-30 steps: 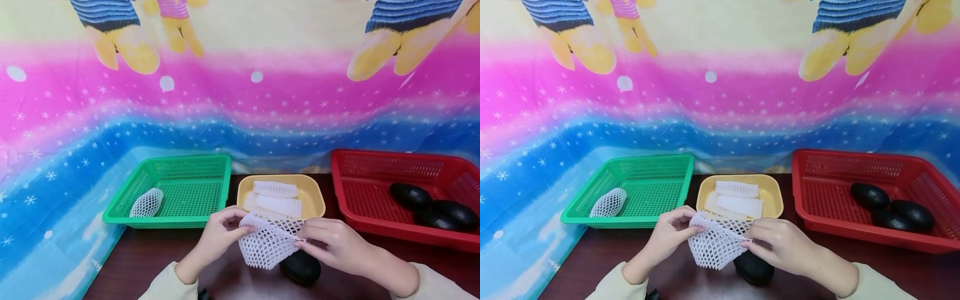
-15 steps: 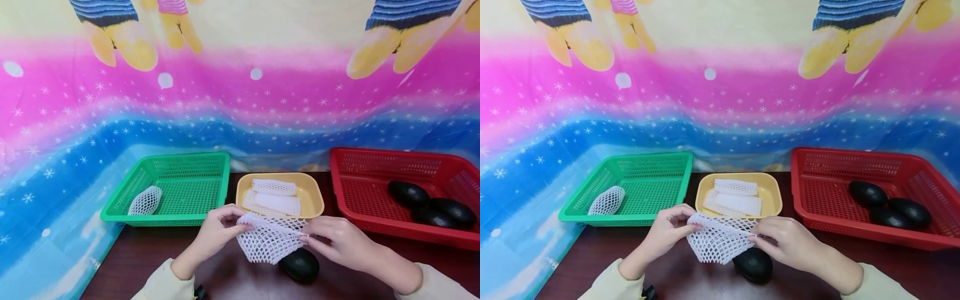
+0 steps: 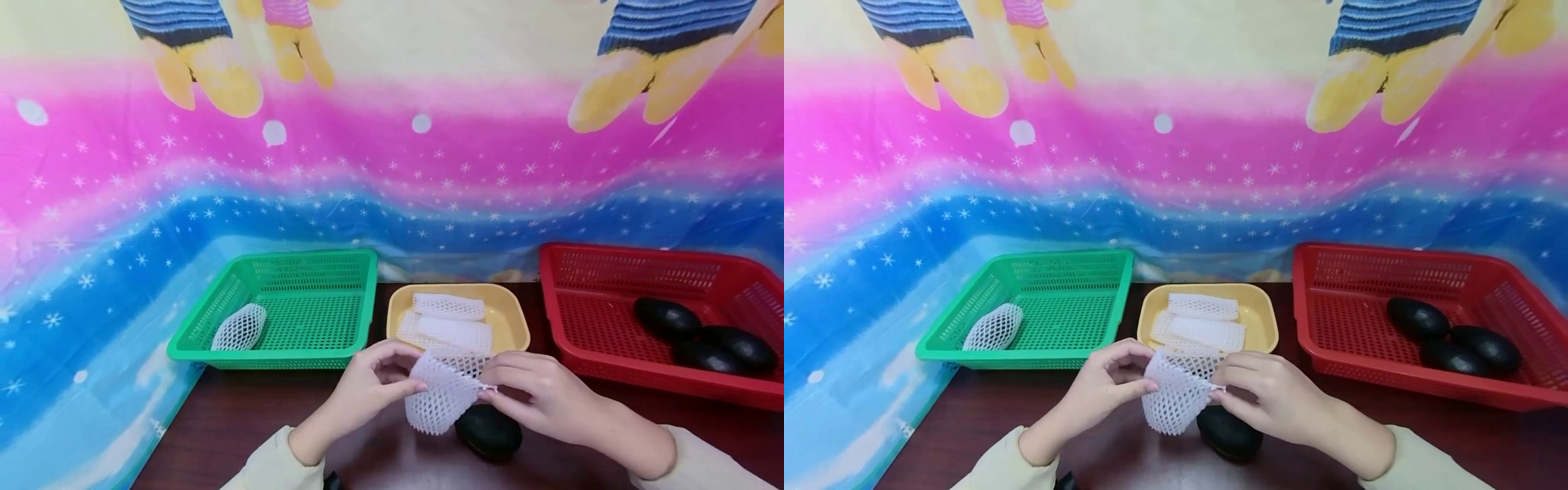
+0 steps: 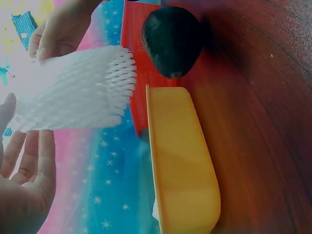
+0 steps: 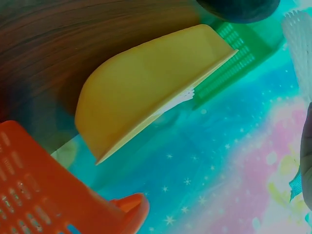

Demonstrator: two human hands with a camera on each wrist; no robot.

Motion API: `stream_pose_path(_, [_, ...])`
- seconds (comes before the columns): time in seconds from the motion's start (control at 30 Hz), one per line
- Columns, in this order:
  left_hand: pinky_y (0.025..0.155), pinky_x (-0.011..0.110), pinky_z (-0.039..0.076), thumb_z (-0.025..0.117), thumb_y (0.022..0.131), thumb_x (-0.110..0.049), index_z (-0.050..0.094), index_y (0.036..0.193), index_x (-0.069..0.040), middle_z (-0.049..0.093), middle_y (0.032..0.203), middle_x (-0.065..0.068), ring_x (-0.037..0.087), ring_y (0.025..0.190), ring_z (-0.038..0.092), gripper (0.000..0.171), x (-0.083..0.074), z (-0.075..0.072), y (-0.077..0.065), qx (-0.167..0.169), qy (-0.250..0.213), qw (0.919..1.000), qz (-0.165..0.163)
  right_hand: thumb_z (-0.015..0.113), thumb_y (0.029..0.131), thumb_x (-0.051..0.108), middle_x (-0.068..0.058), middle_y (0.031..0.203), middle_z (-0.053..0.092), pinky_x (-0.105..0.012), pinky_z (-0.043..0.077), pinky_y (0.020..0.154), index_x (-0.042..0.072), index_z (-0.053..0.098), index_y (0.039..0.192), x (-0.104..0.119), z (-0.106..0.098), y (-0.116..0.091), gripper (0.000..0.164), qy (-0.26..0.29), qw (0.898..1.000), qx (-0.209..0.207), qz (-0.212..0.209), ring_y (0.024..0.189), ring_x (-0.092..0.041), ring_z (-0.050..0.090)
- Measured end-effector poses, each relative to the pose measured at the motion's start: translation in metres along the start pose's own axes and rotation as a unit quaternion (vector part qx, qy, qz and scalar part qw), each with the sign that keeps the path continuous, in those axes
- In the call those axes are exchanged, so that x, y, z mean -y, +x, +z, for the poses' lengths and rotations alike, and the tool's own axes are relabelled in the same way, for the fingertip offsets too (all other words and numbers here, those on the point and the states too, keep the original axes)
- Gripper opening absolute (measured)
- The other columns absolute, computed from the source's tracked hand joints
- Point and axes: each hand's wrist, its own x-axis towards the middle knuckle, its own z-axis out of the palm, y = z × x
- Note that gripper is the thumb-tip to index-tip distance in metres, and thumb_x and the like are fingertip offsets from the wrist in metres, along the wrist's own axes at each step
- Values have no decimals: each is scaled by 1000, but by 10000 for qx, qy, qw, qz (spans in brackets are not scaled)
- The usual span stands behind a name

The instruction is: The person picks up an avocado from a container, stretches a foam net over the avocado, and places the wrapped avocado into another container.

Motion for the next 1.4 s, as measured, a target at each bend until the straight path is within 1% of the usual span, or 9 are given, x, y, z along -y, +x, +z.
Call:
stream_pose_path(0.17, [92, 32, 55, 86, 84, -10, 51, 147, -9, 63, 129, 7, 18, 110, 65, 73, 6, 1, -1, 575, 133, 9977, -346, 66, 102, 28, 0, 102, 72, -21, 54, 88, 14, 74, 105, 4, 4, 4, 17, 450, 9985, 152, 264, 92, -13, 69])
stream_pose_path(0.3, [94, 29, 52, 89, 82, -19, 38, 157, -17, 60, 136, -2, 13, 114, 63, 90, 10, 5, -1, 980, 248, 9923, -717, 68, 100, 25, -2, 107, 72, -21, 53, 90, 13, 74, 110, 7, 8, 8, 16, 668, 9965, 342, 368, 96, -14, 69])
stream_pose_path(0.47, [95, 29, 50, 89, 82, -23, 38, 156, -18, 61, 134, -8, 10, 112, 62, 91, 12, 9, -1, 1120, 408, 9890, -882, 70, 100, 25, -2, 108, 72, -22, 54, 89, 13, 73, 111, 6, 12, 10, 17, 578, 9969, 432, 307, 96, -14, 70])
stream_pose_path(0.67, [94, 27, 50, 89, 81, -29, 37, 157, -17, 61, 132, -11, 7, 110, 62, 93, 12, 8, 1, 1132, 779, 9859, -954, 68, 100, 30, -1, 110, 72, -22, 53, 90, 13, 74, 111, 5, 13, 9, 20, 491, 9969, 495, 367, 98, -15, 70])
stream_pose_path(0.77, [93, 28, 51, 90, 81, -30, 39, 156, -17, 62, 130, -11, 7, 109, 63, 92, 10, 5, 1, 1057, 861, 9859, -967, 69, 100, 31, -1, 113, 71, -22, 53, 91, 14, 74, 112, 6, 12, 10, 22, 501, 9956, 602, 522, 100, -15, 70])
stream_pose_path(0.87, [91, 29, 52, 90, 81, -30, 42, 154, -19, 64, 127, -10, 8, 108, 64, 89, 9, 0, 0, 950, 914, 9868, -940, 71, 99, 31, -1, 118, 70, -21, 52, 92, 14, 71, 119, 7, 8, 12, 26, 568, 9929, 729, 743, 104, -14, 68])
stream_pose_path(1.07, [88, 31, 54, 89, 81, -32, 46, 151, -24, 67, 122, -9, 11, 106, 65, 82, 7, -14, -6, 857, 1088, 9858, -951, 67, 100, 33, 3, 121, 64, -21, 54, 85, 10, 57, 139, 11, -2, 16, 46, 611, 9877, 1009, 1023, 99, -9, 64])
stream_pose_path(1.2, [85, 33, 55, 89, 81, -33, 47, 149, -24, 67, 120, -7, 13, 103, 66, 80, 6, -27, -14, 753, 1297, 9843, -929, 71, 98, 32, 3, 131, 60, -26, 56, 85, 14, 44, 152, 15, -10, 13, 63, 535, 9764, 1453, 1506, 104, -8, 64])
stream_pose_path(1.4, [80, 34, 57, 88, 81, -34, 48, 147, -23, 67, 119, -3, 17, 100, 67, 78, 11, -40, -24, 519, 1339, 9848, -979, 72, 97, 38, 6, 148, 48, -33, 54, 94, 22, 26, 162, 19, -17, 2, 82, 513, 9416, 2365, 2340, 119, -9, 58])
